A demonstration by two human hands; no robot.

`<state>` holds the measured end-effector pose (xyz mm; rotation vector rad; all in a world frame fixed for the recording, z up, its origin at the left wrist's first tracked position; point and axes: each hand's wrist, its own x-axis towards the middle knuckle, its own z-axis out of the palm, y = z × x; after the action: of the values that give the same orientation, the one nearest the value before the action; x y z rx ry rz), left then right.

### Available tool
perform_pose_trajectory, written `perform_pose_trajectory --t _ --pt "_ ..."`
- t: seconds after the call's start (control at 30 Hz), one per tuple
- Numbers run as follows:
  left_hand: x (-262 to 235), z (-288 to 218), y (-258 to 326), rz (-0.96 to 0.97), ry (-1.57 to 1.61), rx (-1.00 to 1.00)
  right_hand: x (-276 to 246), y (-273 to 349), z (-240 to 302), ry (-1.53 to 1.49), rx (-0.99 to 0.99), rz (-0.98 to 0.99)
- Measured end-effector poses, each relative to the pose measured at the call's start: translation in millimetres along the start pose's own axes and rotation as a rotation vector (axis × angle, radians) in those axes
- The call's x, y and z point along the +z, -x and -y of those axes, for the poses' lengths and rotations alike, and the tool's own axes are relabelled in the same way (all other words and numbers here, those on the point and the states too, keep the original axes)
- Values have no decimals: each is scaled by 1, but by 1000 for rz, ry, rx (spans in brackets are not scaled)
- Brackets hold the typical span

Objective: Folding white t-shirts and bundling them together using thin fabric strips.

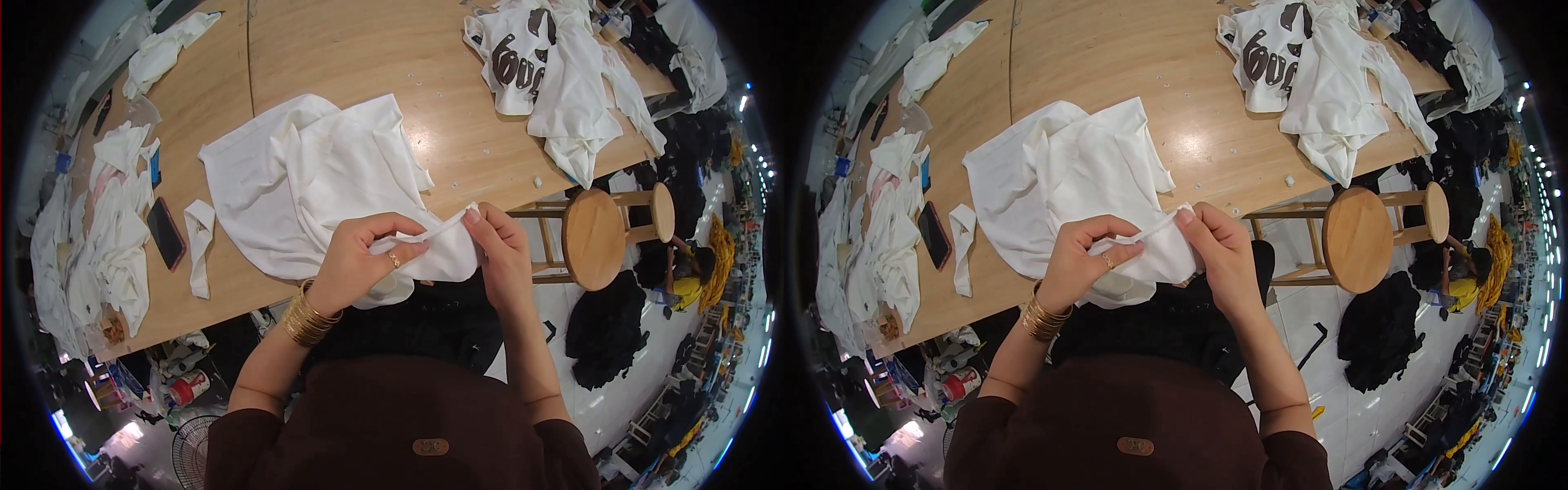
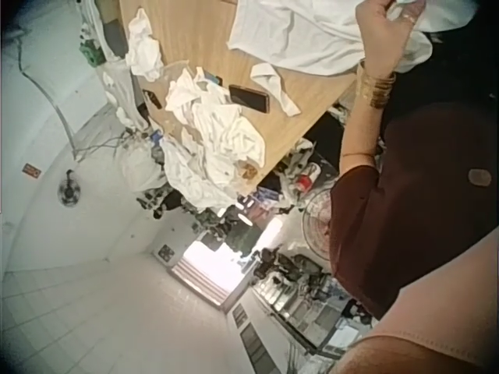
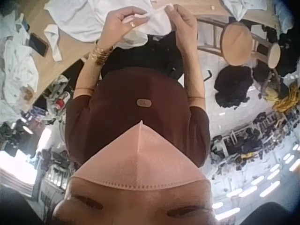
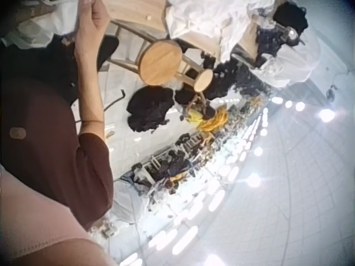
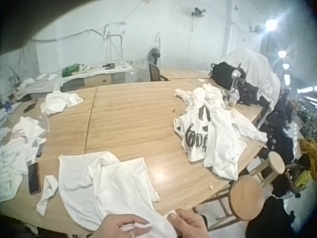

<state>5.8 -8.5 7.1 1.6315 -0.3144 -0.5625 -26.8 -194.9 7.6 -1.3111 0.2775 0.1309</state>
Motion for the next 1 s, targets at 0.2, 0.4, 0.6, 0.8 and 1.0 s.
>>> perform_pose_trajectory --t 0.2,0.4,0.6,0.8,1.0 --pt "6 0 2 -122 45 72 -15 1 -6 428 -218 -46" --pt "7 2 1 -80 35 60 -3 2 6 597 -689 -119" --pt "9 0 1 -67 48 45 -1 3 5 695 -795 -89" --pt "8 0 1 -56 33 38 -7 -3 3 665 -706 -385" --pt "11 5 1 -70 74 98 3 1 -5 865 -951 -38"
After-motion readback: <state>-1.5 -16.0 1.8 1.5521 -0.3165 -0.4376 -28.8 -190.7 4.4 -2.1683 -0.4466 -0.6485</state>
